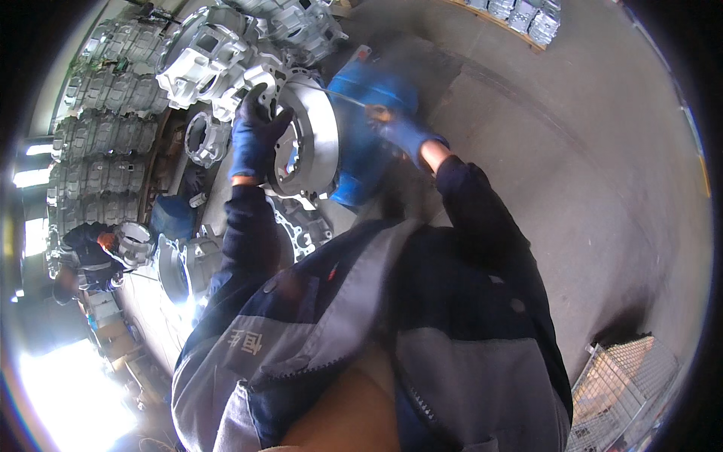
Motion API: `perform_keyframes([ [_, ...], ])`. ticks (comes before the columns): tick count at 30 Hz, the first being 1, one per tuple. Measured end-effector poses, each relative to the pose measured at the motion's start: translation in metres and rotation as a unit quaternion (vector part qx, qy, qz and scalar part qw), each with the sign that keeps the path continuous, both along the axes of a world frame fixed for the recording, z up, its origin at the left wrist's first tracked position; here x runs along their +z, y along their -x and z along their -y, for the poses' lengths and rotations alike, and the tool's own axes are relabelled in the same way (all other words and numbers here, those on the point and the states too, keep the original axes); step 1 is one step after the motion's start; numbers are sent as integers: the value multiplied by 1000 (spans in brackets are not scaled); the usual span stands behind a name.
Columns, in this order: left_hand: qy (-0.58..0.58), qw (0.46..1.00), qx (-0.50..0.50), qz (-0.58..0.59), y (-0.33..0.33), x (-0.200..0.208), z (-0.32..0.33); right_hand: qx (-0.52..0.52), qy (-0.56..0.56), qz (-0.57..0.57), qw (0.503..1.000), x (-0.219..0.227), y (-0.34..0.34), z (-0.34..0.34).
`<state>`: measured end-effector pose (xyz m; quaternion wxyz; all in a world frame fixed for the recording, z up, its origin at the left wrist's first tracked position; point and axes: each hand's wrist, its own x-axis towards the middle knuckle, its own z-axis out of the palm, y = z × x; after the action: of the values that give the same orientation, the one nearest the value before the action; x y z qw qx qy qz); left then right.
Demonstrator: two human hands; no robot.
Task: The person repeatedly scrubs the surface of a metal engine part with a wire brush while holding it with the other hand. The person rotates the part to access different areas and continues scrubbing across the clip.
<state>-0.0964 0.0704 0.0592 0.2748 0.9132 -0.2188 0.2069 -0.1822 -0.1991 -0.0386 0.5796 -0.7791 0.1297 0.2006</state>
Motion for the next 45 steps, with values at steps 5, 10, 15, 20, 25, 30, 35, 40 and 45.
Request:
perform_keyframes([
  [5,135,978,30,-154,-4,-16,-4,46,102,-97,989,6,20,-2],
  [10,132,990,-51,-5,-19,-42,-28,169,-42,-44,984,23,50,7],
  [15,278,951,-74,-115,-25,-44,-34,-31,86,60,994,34,32,1],
  [20,318,936,-40,-143,-20,-40,-21,68,125,-110,984,17,77,3],
  [25,346,932,-39,-102,-29,-47,-6,121,-101,12,987,46,98,3],
  [30,312,939,-10,-142,-39,-50,-10,-74,-86,101,988,59,48,-3],
  [35,344,932,-38,-107,-34,-53,-10,-31,68,7,997,18,54,-6],
  [40,399,903,-63,-150,-39,-48,-10,113,11,-85,990,-13,123,2],
  [45,445,875,-83,-169,-44,-41,-11,88,-145,246,954,4,136,2],
])
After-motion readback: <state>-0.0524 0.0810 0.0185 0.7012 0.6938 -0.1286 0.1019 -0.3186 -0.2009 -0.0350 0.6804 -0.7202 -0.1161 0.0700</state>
